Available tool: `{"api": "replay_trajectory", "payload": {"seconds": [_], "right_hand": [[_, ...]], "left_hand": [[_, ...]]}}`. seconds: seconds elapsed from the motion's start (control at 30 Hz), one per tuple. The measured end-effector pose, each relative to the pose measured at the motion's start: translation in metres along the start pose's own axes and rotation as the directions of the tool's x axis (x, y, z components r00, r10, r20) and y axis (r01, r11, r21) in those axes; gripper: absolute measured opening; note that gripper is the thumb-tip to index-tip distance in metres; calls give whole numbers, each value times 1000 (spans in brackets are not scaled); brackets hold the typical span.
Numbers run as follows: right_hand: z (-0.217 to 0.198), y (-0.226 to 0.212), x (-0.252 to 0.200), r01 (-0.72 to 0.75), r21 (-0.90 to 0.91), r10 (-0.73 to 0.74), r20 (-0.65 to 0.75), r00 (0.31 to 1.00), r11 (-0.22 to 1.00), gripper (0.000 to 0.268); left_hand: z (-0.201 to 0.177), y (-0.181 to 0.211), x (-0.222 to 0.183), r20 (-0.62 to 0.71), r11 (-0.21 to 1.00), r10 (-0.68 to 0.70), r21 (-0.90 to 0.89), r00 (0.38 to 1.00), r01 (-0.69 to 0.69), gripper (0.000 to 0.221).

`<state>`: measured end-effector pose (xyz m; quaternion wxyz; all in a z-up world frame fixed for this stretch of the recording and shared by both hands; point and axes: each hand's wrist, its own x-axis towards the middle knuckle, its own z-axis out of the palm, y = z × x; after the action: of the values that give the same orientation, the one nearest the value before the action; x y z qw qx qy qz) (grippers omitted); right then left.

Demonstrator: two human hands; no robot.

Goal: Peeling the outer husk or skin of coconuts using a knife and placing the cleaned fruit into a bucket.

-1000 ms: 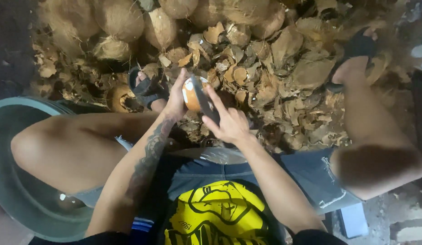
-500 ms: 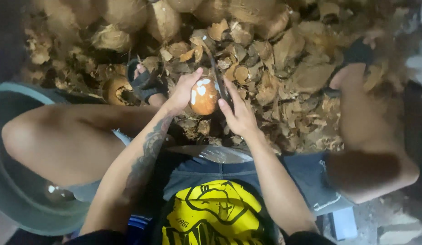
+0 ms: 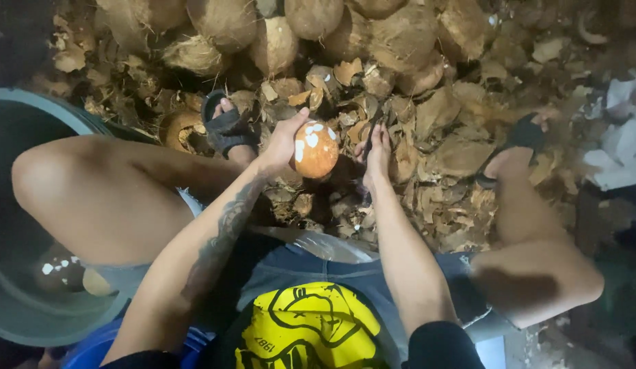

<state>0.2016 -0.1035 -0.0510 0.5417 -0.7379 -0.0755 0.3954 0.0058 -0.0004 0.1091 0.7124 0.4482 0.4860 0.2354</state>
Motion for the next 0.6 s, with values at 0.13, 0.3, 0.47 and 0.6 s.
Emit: {"api": "replay_trajectory", "payload": {"seconds": [0.13,0.3,0.47,0.6], "right_hand": [[3,24,22,-74,40,78,-100,992,996,46],[3,47,32,-77,-55,58,-287,956,996,45],[22,22,-21,176,-464,-327,-266,907,868,63],[27,10,-36,27,-778,-237,-158,959,627,81]], "left_hand": [[-9,-11,7,-13,999,-15,-30,1000,14,45],[-5,-10,9,-18,996,-48,-76,999,46,45],[2,-2,2,-102,998,-58,-5,993,58,49],[-5,-19,22,-159,998,-51,31,986,57,52]]}}
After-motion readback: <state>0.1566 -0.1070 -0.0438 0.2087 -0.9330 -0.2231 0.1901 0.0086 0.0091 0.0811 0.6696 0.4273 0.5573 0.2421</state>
